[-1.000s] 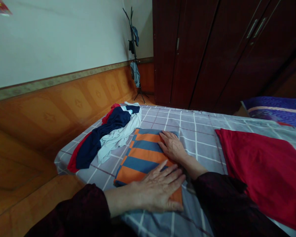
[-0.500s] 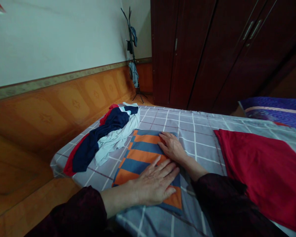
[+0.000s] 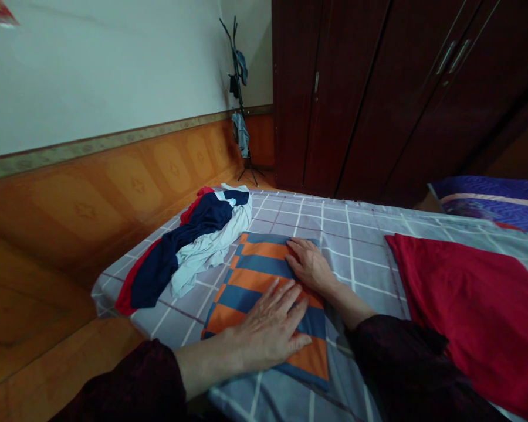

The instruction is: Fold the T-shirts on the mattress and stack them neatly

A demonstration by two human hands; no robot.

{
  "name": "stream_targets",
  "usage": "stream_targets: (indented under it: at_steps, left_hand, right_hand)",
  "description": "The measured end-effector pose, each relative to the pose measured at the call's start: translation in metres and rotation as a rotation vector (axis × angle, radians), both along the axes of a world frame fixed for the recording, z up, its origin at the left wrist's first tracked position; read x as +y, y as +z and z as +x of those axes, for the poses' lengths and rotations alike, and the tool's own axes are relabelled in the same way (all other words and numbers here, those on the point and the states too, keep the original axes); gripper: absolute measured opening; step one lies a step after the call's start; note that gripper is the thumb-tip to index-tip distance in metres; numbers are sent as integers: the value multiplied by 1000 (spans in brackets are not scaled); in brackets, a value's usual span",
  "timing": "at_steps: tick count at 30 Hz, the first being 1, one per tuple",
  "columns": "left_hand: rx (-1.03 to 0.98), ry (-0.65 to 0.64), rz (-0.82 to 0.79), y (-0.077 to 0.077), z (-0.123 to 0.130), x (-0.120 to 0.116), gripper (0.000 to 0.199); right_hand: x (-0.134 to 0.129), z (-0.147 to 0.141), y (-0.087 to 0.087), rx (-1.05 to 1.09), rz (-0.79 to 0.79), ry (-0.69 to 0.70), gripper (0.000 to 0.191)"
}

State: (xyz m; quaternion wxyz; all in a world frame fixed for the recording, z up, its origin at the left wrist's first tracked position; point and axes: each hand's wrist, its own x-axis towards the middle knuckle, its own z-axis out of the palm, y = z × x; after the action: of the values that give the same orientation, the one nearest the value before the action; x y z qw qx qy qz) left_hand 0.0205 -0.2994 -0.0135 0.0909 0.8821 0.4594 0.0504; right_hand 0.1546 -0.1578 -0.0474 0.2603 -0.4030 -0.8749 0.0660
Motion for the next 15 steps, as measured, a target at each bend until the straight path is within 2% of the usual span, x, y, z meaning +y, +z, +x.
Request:
stream_targets:
  at_steps: [4,9,12,15]
  left_hand:
    - [-3,-71,-47,4,2,-4,53]
    - [-5,-124,-124,9,2,5,60]
    - [-17,-108,-134,9,3,7,67]
    - [-36,-122,-197,13,1,0,62]
  right_hand:
    - [0,0,1,8,-4,0,39]
    - [1,0,-2,15,-10,-1,39]
    - [3,1,-3,30,-12,-6,37]
    - [4,1,-3,40,-9,-5,36]
